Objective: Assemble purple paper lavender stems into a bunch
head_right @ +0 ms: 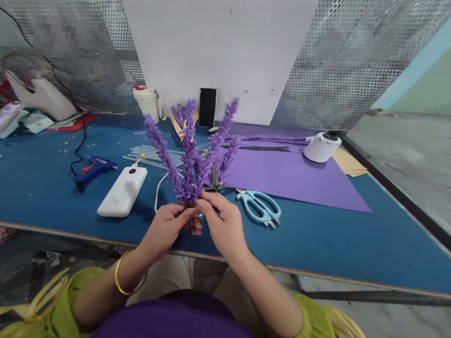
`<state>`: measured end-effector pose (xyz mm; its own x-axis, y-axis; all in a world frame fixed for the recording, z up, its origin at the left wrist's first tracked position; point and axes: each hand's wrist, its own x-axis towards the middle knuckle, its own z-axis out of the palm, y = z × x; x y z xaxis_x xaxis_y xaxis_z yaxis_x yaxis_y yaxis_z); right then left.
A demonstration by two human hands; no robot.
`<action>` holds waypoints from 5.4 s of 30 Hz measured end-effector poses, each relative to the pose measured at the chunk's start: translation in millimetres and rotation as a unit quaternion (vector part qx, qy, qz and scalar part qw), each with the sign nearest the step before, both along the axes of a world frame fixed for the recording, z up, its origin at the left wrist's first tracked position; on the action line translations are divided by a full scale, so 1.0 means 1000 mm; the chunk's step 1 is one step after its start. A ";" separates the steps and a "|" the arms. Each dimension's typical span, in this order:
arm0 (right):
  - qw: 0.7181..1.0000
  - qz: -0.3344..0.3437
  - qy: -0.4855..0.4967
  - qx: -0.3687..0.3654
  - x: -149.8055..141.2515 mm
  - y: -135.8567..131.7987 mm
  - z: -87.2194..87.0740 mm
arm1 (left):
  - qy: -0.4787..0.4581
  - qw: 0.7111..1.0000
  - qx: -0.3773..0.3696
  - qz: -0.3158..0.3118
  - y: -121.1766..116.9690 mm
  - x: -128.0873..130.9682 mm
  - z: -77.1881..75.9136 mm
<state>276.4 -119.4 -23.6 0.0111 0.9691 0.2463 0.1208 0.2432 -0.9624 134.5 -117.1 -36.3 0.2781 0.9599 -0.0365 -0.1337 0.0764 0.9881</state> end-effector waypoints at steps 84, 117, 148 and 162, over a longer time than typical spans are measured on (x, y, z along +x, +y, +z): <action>0.990 0.021 -0.141 0.010 0.003 0.070 0.012 | -0.025 0.996 -0.079 -0.033 0.089 0.002 0.052; 0.973 0.061 -0.200 -0.100 0.086 0.050 0.015 | 0.271 0.941 0.001 0.202 0.234 -0.088 0.060; 0.679 -0.129 -0.719 0.074 0.184 0.267 0.001 | 0.353 0.906 0.219 0.085 0.003 -0.048 -0.005; 0.663 -0.089 -0.742 0.050 0.172 0.305 -0.007 | 0.247 0.955 0.133 0.094 0.003 -0.039 -0.012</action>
